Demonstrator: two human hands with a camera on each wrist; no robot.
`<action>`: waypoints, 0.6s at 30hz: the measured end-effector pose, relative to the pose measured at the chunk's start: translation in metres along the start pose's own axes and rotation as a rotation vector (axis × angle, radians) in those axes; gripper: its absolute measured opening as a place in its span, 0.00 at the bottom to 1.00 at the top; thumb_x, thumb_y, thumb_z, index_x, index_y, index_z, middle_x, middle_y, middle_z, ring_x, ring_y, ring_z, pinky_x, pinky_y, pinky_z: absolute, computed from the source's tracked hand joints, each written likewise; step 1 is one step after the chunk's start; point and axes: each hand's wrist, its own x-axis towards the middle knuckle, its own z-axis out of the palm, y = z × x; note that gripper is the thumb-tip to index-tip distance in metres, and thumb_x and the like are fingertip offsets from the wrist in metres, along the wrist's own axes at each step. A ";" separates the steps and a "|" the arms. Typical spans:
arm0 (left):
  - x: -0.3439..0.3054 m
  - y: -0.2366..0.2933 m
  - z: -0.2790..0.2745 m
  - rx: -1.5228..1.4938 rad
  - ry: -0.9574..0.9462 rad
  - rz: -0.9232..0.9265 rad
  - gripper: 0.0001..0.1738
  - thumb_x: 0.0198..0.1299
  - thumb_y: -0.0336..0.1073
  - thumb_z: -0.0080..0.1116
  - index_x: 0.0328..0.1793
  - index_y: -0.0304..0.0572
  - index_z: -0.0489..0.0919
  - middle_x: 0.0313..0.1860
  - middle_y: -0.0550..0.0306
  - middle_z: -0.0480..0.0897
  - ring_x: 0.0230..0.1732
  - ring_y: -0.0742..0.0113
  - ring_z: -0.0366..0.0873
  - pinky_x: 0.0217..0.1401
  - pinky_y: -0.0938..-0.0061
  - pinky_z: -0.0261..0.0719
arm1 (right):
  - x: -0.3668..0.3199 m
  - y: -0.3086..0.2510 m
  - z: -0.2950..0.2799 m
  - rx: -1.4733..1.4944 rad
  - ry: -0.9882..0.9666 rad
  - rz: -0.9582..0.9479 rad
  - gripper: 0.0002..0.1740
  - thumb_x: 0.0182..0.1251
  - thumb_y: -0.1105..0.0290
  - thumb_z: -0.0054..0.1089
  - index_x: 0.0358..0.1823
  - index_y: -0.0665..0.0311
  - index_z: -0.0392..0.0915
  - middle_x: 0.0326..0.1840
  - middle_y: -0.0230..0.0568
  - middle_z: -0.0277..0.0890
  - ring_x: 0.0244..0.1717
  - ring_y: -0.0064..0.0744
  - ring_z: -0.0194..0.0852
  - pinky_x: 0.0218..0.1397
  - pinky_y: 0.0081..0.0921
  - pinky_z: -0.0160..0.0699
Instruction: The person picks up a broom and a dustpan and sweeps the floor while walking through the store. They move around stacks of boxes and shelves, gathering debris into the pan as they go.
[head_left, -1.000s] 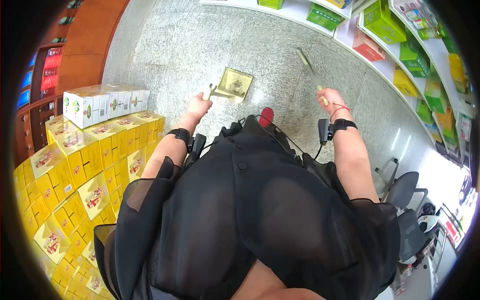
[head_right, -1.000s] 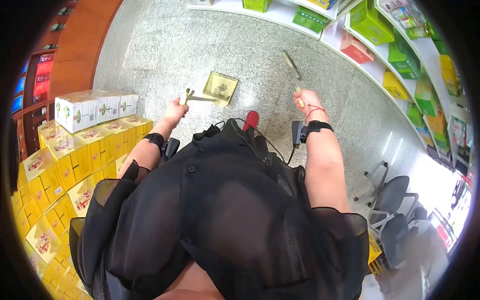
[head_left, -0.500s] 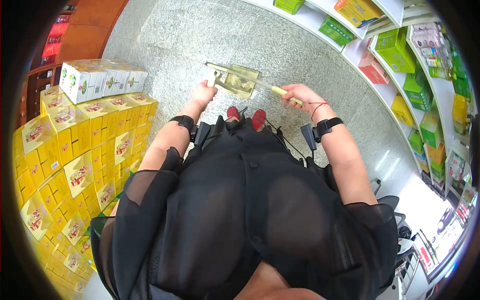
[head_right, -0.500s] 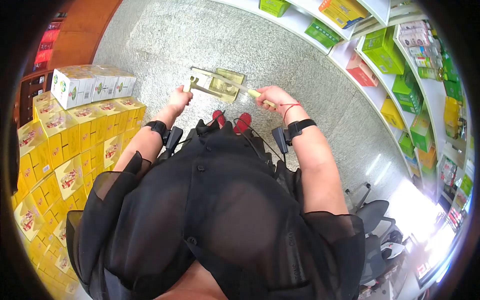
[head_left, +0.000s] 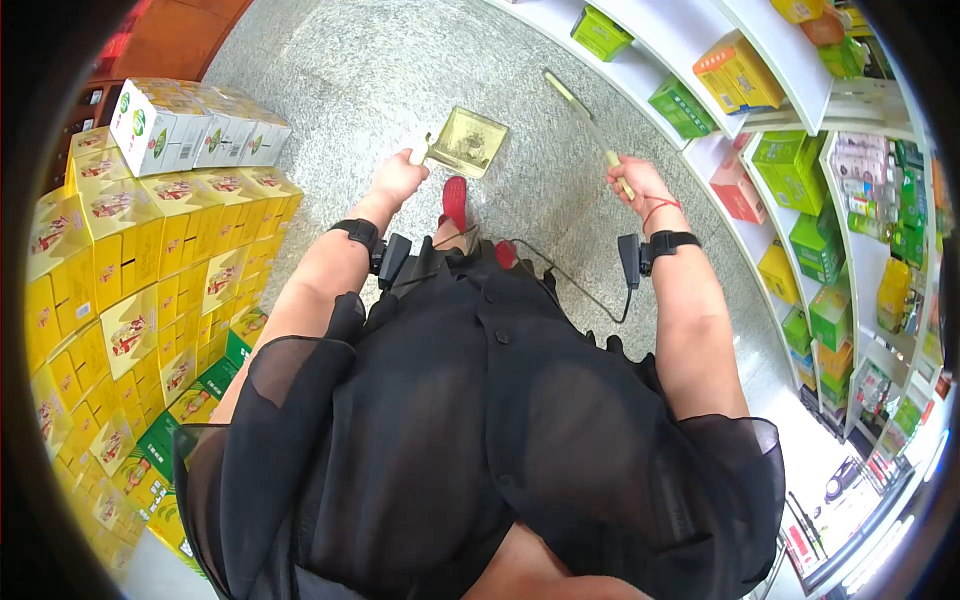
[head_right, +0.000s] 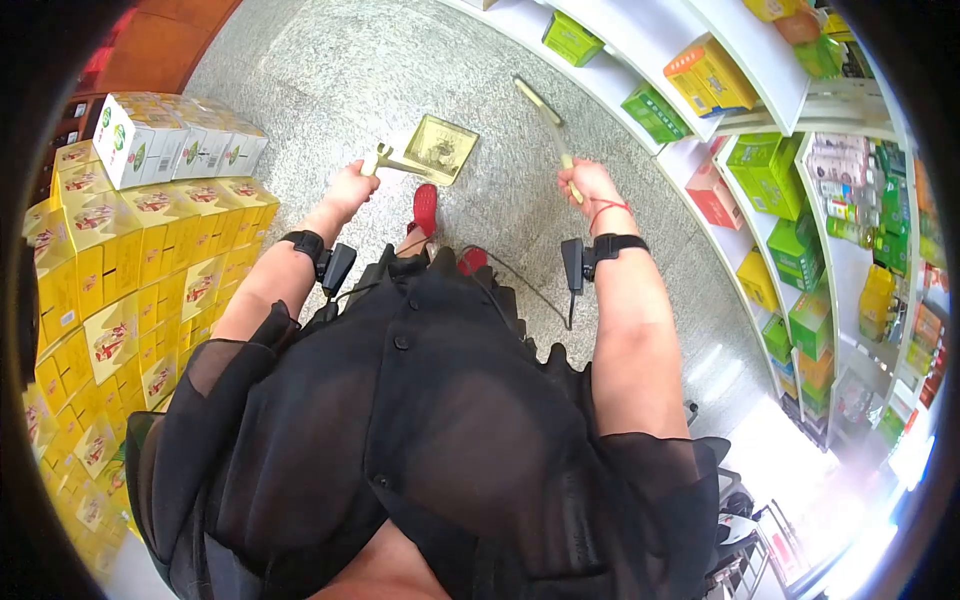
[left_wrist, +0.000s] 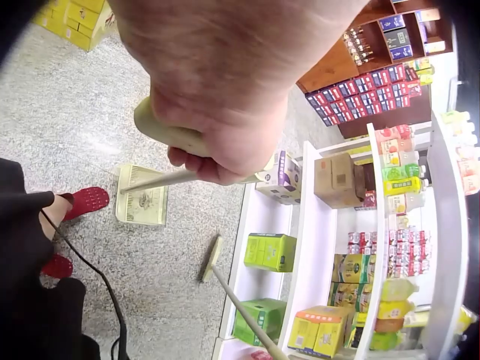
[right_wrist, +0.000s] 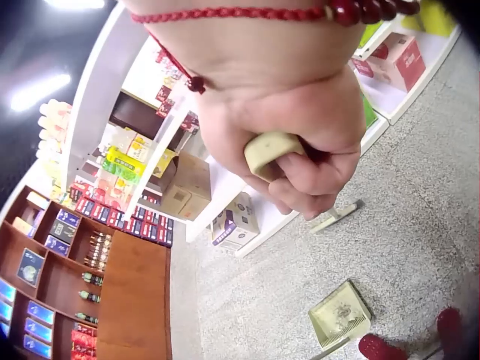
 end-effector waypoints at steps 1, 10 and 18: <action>0.007 0.003 -0.004 -0.009 0.003 0.000 0.16 0.46 0.32 0.53 0.44 0.35 0.76 0.26 0.53 0.79 0.26 0.66 0.75 0.30 0.71 0.74 | 0.011 -0.001 0.003 0.042 -0.011 0.015 0.18 0.56 0.77 0.49 0.50 0.64 0.67 0.24 0.32 0.69 0.15 0.18 0.62 0.11 0.17 0.57; 0.068 0.002 -0.052 0.107 -0.040 -0.044 0.21 0.45 0.39 0.55 0.47 0.39 0.76 0.39 0.43 0.81 0.44 0.49 0.78 0.48 0.63 0.73 | -0.010 -0.024 0.078 -0.071 -0.117 0.086 0.31 0.54 0.78 0.50 0.64 0.65 0.60 0.25 0.35 0.71 0.14 0.18 0.62 0.11 0.16 0.57; 0.099 -0.014 -0.115 0.228 -0.064 0.048 0.19 0.44 0.39 0.55 0.44 0.42 0.77 0.37 0.43 0.80 0.43 0.48 0.78 0.48 0.60 0.73 | -0.020 -0.102 0.088 -0.073 -0.153 0.089 0.35 0.51 0.80 0.52 0.65 0.69 0.57 0.28 0.35 0.73 0.14 0.16 0.62 0.10 0.13 0.54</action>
